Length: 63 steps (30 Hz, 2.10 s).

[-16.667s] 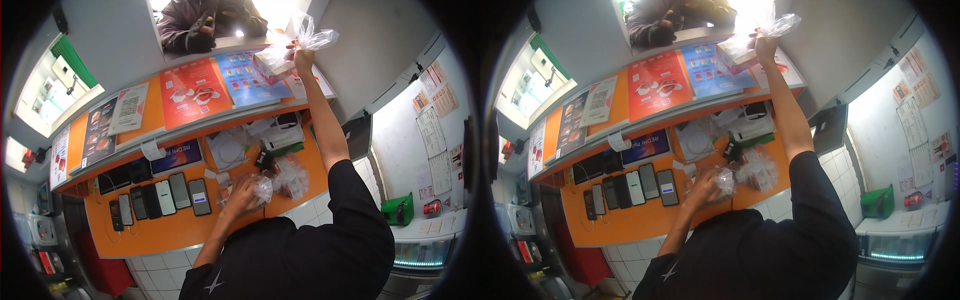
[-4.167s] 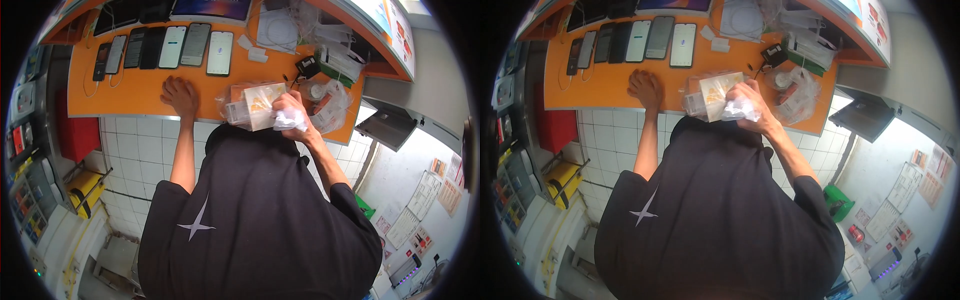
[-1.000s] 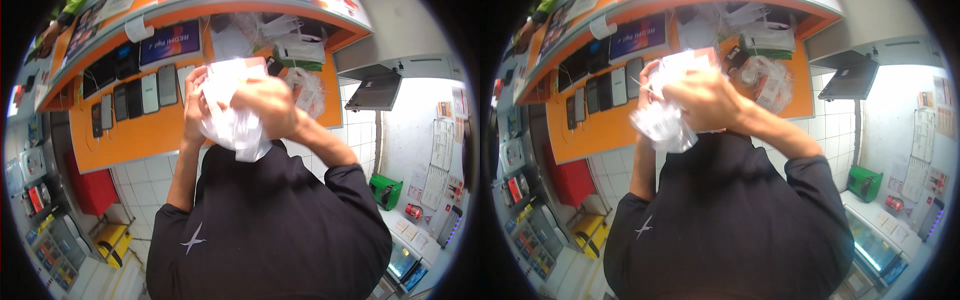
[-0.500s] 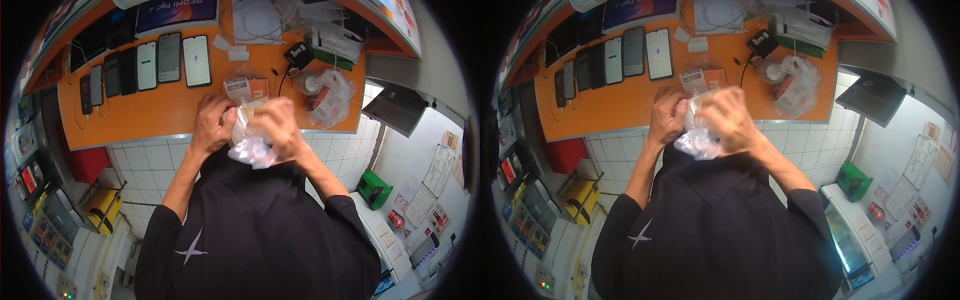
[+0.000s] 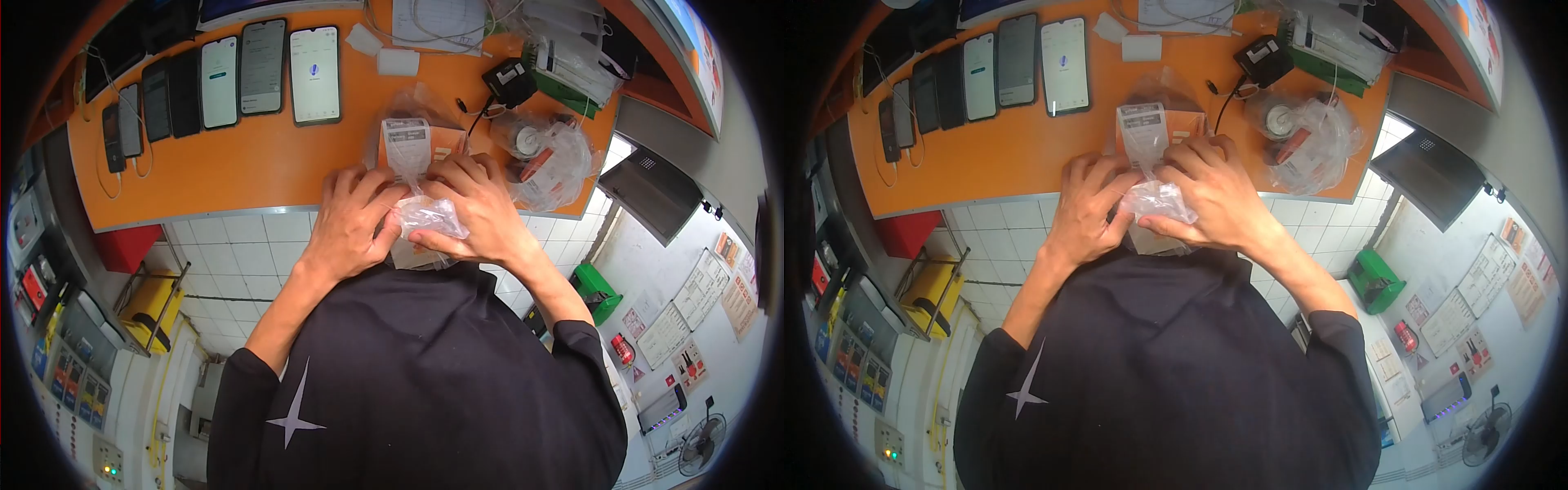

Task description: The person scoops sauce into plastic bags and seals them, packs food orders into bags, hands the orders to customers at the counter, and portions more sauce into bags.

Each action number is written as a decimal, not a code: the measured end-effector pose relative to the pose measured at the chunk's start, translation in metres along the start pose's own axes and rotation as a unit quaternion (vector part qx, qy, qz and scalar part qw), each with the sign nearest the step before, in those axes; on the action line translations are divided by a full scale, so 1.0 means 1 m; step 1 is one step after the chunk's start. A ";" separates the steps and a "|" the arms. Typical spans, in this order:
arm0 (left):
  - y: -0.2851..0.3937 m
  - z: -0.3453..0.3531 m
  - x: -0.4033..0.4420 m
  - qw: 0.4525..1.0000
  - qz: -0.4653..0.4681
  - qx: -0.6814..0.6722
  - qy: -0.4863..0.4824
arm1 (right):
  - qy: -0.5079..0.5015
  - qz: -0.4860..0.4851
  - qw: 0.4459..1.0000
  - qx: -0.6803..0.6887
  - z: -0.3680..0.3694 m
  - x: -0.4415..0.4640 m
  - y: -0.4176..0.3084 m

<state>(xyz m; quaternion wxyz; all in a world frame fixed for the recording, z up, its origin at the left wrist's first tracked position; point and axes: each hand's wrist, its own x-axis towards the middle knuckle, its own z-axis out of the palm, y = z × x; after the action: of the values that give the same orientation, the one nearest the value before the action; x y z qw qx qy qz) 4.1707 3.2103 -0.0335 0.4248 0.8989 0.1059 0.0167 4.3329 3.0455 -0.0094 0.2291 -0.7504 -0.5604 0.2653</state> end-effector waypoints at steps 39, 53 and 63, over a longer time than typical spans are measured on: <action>0.039 0.016 0.005 0.995 0.039 0.072 -0.062 | 0.345 0.287 0.863 -0.233 -0.048 -0.110 0.118; 0.087 0.003 0.052 0.982 0.167 -0.011 0.087 | 0.416 0.181 0.888 0.070 -0.145 -0.123 0.034; 0.193 0.003 0.056 0.807 0.194 -0.541 -0.136 | 0.478 0.072 0.875 0.033 -0.265 -0.075 -0.111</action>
<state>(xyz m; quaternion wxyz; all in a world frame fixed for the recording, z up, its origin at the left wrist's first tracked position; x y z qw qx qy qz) 4.2594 3.1003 0.1088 0.8403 0.5184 -0.1556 0.0312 4.4091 2.9912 0.2718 0.4738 -0.8161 -0.3182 -0.0912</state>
